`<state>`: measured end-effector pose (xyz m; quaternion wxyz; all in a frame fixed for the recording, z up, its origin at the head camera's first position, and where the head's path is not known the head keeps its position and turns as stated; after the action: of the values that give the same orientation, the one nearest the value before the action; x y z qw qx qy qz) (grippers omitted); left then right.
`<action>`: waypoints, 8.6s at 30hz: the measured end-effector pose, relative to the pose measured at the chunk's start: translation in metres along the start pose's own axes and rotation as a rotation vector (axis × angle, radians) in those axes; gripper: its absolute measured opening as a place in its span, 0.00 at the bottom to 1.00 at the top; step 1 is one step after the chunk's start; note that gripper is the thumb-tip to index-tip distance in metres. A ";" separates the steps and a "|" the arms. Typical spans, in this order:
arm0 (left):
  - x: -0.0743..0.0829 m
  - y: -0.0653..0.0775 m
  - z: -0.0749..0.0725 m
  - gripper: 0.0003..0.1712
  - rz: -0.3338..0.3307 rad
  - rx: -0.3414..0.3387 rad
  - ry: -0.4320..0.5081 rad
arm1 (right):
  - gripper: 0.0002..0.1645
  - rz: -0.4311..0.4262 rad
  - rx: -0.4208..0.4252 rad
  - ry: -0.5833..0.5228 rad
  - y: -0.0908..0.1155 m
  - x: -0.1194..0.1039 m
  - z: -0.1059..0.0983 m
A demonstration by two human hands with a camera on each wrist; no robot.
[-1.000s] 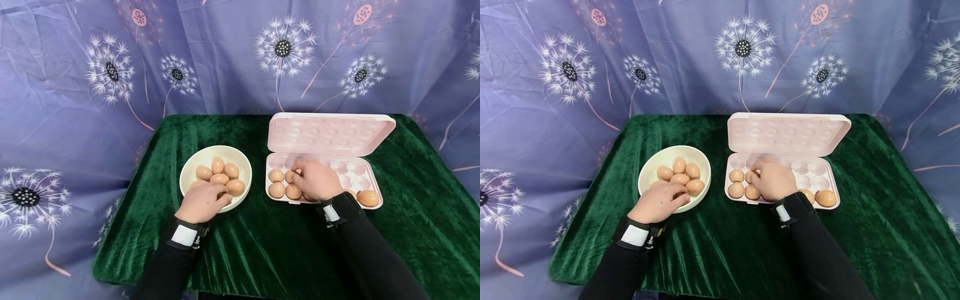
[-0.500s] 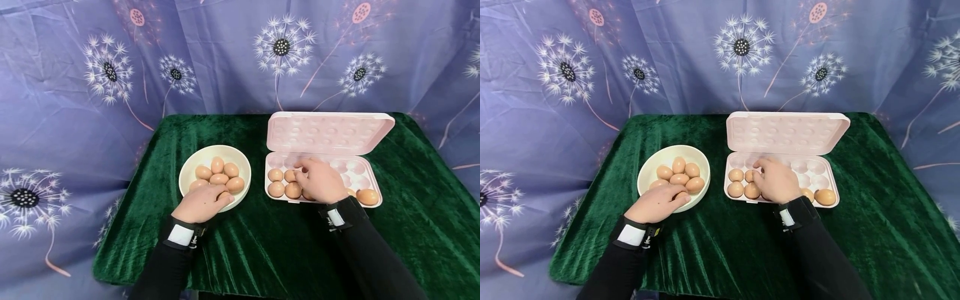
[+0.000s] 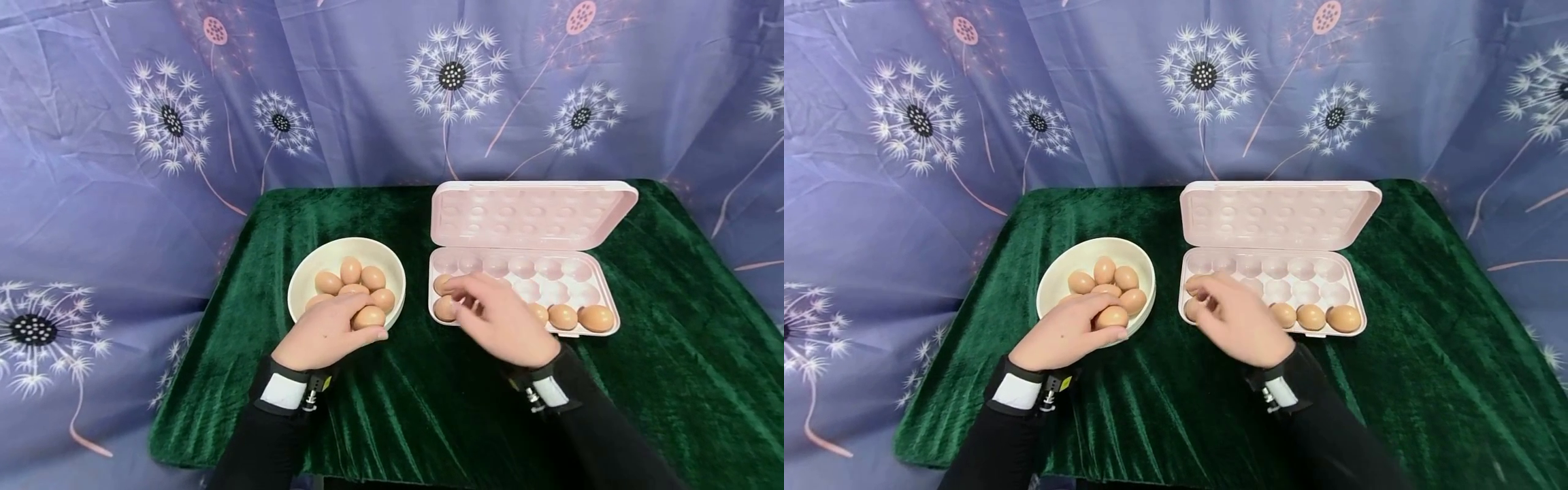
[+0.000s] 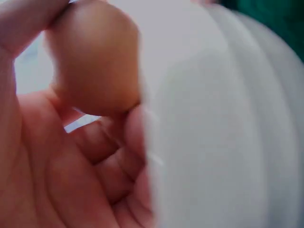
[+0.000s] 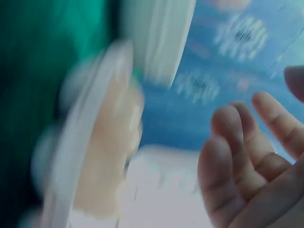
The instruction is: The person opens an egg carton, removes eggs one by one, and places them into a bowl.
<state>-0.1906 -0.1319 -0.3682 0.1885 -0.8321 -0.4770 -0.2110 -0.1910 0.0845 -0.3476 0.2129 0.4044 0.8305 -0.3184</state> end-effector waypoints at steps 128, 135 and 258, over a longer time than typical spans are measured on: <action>0.057 -0.026 0.025 0.16 -0.012 0.200 0.387 | 0.35 -0.198 0.067 -0.116 0.015 -0.028 0.014; 0.063 -0.028 0.032 0.15 0.013 0.163 0.419 | 0.31 -0.202 0.109 -0.118 0.018 -0.027 0.011; 0.067 -0.023 0.024 0.06 0.123 0.047 0.441 | 0.29 -0.236 0.127 -0.071 0.031 -0.046 0.019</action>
<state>-0.1760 -0.0607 -0.3506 0.3200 -0.7887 -0.3773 -0.3649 -0.1377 0.0609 -0.3442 0.1771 0.3051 0.8425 -0.4071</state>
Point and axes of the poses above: each hand's wrist, its own y-axis away from the middle knuckle, its own z-axis out of the palm, x = y × z, the point moved 10 cm from there along -y, towards the middle knuckle, and after that the axes turned 2 degrees about -z, right-handed, at the moved point
